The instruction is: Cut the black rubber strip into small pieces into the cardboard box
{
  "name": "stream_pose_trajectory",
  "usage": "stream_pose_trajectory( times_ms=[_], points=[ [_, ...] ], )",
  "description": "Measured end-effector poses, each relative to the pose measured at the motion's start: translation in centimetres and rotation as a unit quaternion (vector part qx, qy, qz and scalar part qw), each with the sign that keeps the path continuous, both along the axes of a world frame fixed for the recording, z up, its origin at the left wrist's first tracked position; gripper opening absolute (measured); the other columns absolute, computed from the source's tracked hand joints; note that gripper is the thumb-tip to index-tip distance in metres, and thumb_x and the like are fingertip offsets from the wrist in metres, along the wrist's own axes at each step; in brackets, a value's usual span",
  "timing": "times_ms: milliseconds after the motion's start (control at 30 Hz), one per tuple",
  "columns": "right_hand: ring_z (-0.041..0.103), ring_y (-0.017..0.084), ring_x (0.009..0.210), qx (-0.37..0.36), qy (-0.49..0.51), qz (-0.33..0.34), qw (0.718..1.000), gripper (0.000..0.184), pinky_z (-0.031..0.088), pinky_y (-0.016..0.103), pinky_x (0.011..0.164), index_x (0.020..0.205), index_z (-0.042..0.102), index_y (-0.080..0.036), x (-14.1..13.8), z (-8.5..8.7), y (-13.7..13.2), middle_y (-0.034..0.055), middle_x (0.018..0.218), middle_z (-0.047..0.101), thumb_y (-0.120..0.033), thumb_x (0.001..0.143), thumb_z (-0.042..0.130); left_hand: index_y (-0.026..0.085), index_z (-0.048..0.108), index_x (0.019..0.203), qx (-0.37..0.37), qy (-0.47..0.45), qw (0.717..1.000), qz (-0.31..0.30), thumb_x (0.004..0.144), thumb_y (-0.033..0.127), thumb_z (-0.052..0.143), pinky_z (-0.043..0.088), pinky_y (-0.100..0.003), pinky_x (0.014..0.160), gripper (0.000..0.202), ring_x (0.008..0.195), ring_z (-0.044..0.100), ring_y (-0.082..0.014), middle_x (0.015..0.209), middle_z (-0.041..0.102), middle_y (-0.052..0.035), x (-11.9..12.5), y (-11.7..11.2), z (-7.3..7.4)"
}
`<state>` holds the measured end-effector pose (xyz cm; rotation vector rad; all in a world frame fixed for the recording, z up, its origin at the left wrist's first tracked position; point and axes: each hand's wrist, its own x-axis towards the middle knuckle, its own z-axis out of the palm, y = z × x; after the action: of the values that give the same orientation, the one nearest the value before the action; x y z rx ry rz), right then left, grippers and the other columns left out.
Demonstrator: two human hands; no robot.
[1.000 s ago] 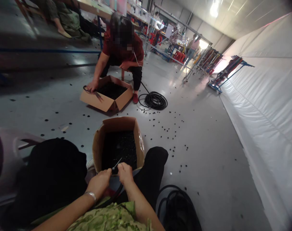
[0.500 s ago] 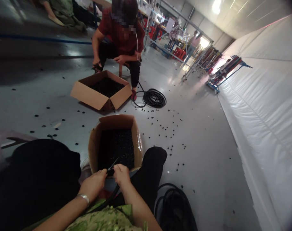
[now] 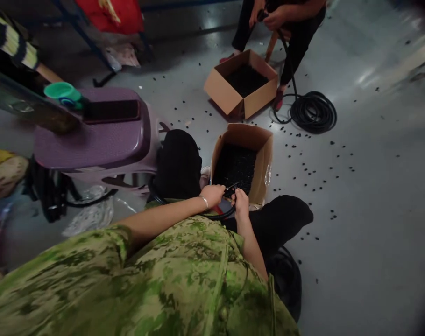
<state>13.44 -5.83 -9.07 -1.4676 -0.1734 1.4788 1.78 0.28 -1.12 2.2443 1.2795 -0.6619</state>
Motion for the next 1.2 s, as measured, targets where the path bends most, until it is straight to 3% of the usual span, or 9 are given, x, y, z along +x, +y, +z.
stream_pose_trajectory(
  times_ms=[333,600,700,1033,1200],
  points=[
    [0.04,0.005,0.037,0.03,0.027,-0.03,0.999,0.042,0.03,0.018,0.038,0.102,0.06,-0.013,0.0,0.1,-0.3,-0.0083,0.052,0.052,-0.045,0.076,0.063,0.014,0.059,0.108,0.013,0.008,1.0,-0.001,0.097,0.026,0.038,0.049,-0.033,0.079,0.027,0.097,0.068,-0.0256,0.105,0.068,-0.016,-0.3,0.2,-0.4],
    [0.045,0.006,0.039,0.043,0.012,0.066,0.997,0.051,0.028,0.017,0.038,0.116,0.058,-0.013,-1.0,0.3,0.1,-0.0073,0.058,0.058,-0.044,0.075,0.062,0.016,0.06,0.106,0.018,0.015,0.999,0.023,0.096,0.028,0.039,0.05,-0.031,0.075,0.027,0.097,0.068,-0.0254,0.105,0.07,-0.0141,-0.6,0.8,-1.4],
    [0.045,0.005,0.039,0.042,-0.019,0.089,0.995,0.049,0.028,0.017,0.038,0.114,0.061,-0.014,-1.5,0.2,0.2,-0.0078,0.058,0.057,-0.042,0.074,0.063,0.017,0.06,0.106,0.02,0.025,0.999,0.039,0.095,0.029,0.04,0.05,-0.032,0.075,0.026,0.098,0.069,-0.0261,0.105,0.071,-0.014,-0.8,1.1,-1.7],
    [0.042,0.006,0.037,0.003,0.005,-0.017,1.0,0.029,0.032,0.018,0.04,0.098,0.059,-0.013,-1.1,-1.1,0.6,-0.0088,0.053,0.054,-0.034,0.077,0.058,0.02,0.064,0.106,-0.005,0.013,0.995,0.102,0.094,0.033,0.043,0.047,-0.028,0.078,0.027,0.1,0.067,-0.0228,0.108,0.072,-0.0109,-1.9,2.0,-2.6],
    [0.042,0.007,0.036,-0.012,-0.037,0.042,0.998,0.021,0.032,0.018,0.041,0.096,0.06,-0.014,-1.2,-1.9,0.1,-0.0083,0.051,0.054,-0.026,0.081,0.054,0.019,0.066,0.106,-0.028,-0.015,0.994,0.104,0.094,0.032,0.045,0.045,-0.027,0.078,0.027,0.099,0.066,-0.0216,0.108,0.072,-0.0095,-2.5,2.4,-3.2]
  ],
)
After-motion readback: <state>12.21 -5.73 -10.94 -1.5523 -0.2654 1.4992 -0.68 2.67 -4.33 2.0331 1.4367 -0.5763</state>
